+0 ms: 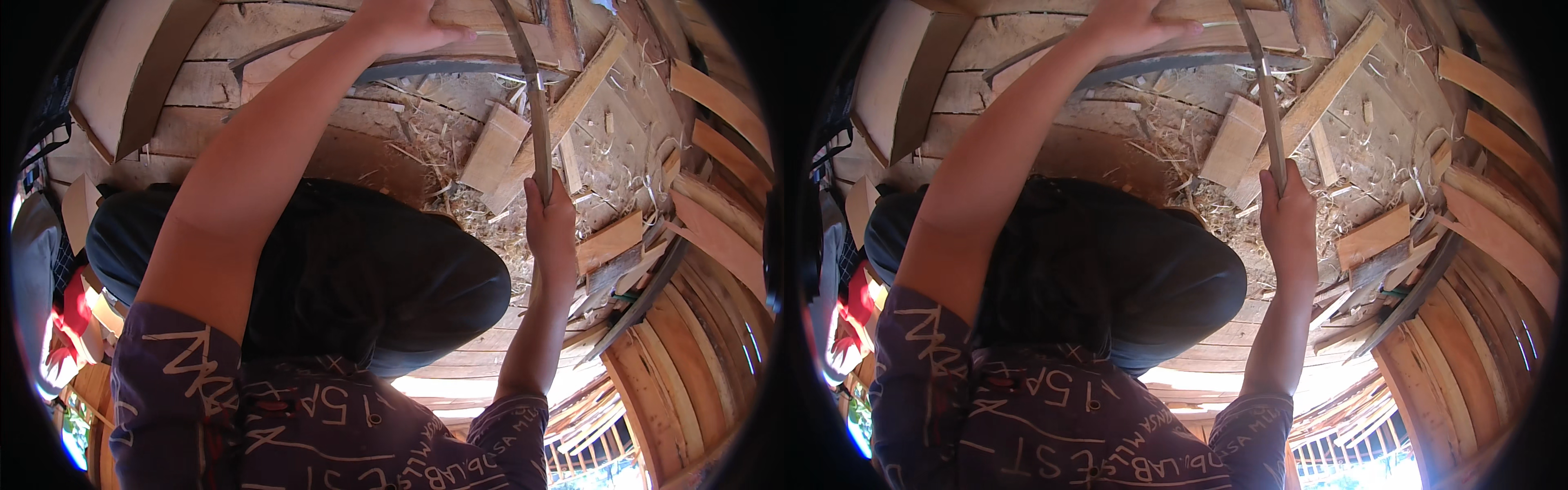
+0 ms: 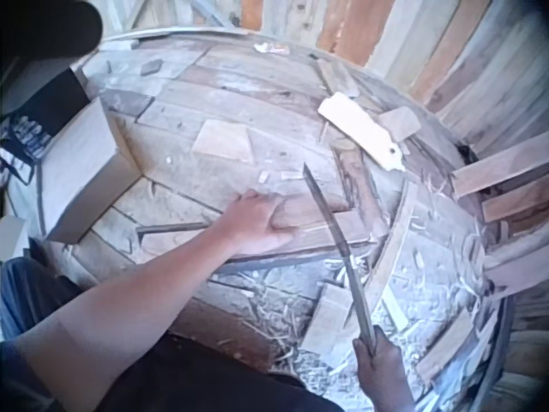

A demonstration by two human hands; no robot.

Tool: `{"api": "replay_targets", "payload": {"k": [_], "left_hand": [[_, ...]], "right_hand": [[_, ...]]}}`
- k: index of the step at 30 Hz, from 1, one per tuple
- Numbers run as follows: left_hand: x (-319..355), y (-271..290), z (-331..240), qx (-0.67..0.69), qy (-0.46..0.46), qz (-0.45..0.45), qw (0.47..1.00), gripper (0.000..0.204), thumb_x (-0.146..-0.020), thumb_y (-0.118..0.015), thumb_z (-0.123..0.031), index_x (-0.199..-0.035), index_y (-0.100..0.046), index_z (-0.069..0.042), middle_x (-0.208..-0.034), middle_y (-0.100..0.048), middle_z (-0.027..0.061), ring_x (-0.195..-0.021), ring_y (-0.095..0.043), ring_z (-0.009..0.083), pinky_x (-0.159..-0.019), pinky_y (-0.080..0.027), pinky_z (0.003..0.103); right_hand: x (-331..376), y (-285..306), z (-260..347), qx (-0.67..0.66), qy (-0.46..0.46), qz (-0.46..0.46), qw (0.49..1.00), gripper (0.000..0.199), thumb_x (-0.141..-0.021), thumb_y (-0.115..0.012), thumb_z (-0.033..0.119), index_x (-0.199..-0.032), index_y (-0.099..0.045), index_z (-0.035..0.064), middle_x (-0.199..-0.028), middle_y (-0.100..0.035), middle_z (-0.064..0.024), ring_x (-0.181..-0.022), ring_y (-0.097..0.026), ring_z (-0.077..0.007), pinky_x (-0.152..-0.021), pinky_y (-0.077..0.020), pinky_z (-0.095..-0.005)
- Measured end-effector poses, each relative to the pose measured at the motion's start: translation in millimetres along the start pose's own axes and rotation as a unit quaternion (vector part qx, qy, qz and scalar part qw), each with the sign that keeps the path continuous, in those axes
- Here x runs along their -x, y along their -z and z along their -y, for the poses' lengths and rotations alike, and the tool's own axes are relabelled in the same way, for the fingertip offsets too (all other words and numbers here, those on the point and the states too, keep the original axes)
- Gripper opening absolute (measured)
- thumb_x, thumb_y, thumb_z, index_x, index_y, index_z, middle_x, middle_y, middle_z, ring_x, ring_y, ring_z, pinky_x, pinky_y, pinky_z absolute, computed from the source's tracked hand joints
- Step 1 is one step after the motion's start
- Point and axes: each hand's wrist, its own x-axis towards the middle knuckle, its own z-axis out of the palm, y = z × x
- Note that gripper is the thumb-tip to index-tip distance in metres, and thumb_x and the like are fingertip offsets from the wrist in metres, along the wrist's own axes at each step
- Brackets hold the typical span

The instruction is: The person shapes a piece of wood using a drawknife while sitting on a wooden floor, removing shavings from the surface and edges.

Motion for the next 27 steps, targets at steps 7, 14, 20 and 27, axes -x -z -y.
{"api": "replay_targets", "payload": {"k": [7,14,20,27], "left_hand": [[-2,-2,11,0.009,-0.038,-0.001,0.999,0.081,-0.078,-0.063,-0.065,-0.135,-0.052,-0.008,-0.132,-0.057,0.0184,-0.124,-0.05,0.0372,-0.106,-0.036,0.049],[2,-4,3,0.008,-0.084,-0.037,0.996,0.08,-0.078,-0.064,-0.06,-0.135,-0.051,-0.005,-0.132,-0.056,0.0191,-0.125,-0.048,0.0368,-0.107,-0.036,0.046],[-5,0,7,0.013,0.002,0.008,1.0,0.082,-0.078,-0.063,-0.063,-0.136,-0.051,-0.006,-0.132,-0.057,0.0185,-0.126,-0.048,0.0365,-0.107,-0.034,0.048],[0,6,11,0.012,-0.023,0.028,0.999,0.087,-0.076,-0.063,-0.066,-0.135,-0.05,-0.004,-0.133,-0.056,0.0184,-0.125,-0.049,0.0365,-0.107,-0.034,0.05]], "right_hand": [[60,22,-7,-0.008,-0.076,0.029,0.997,0.017,-0.098,-0.056,0.018,-0.103,-0.056,0.0021,-0.067,-0.06,-0.0187,-0.058,-0.062,-0.0334,-0.054,-0.0446,-0.0426],[-4,-2,11,0.003,-0.014,0.002,1.0,0.021,-0.099,-0.053,0.022,-0.1,-0.054,0.0012,-0.07,-0.058,-0.0227,-0.063,-0.06,-0.0421,-0.057,-0.0439,-0.0461],[9,-2,8,-0.005,-0.045,0.017,0.999,0.021,-0.099,-0.054,0.022,-0.101,-0.054,0.0012,-0.069,-0.059,-0.0207,-0.061,-0.06,-0.0391,-0.057,-0.0438,-0.0456],[50,12,11,-0.012,-0.077,0.039,0.996,0.019,-0.099,-0.054,0.02,-0.101,-0.054,0.0014,-0.071,-0.061,-0.0214,-0.065,-0.063,-0.0402,-0.057,-0.0452,-0.0448]]}}
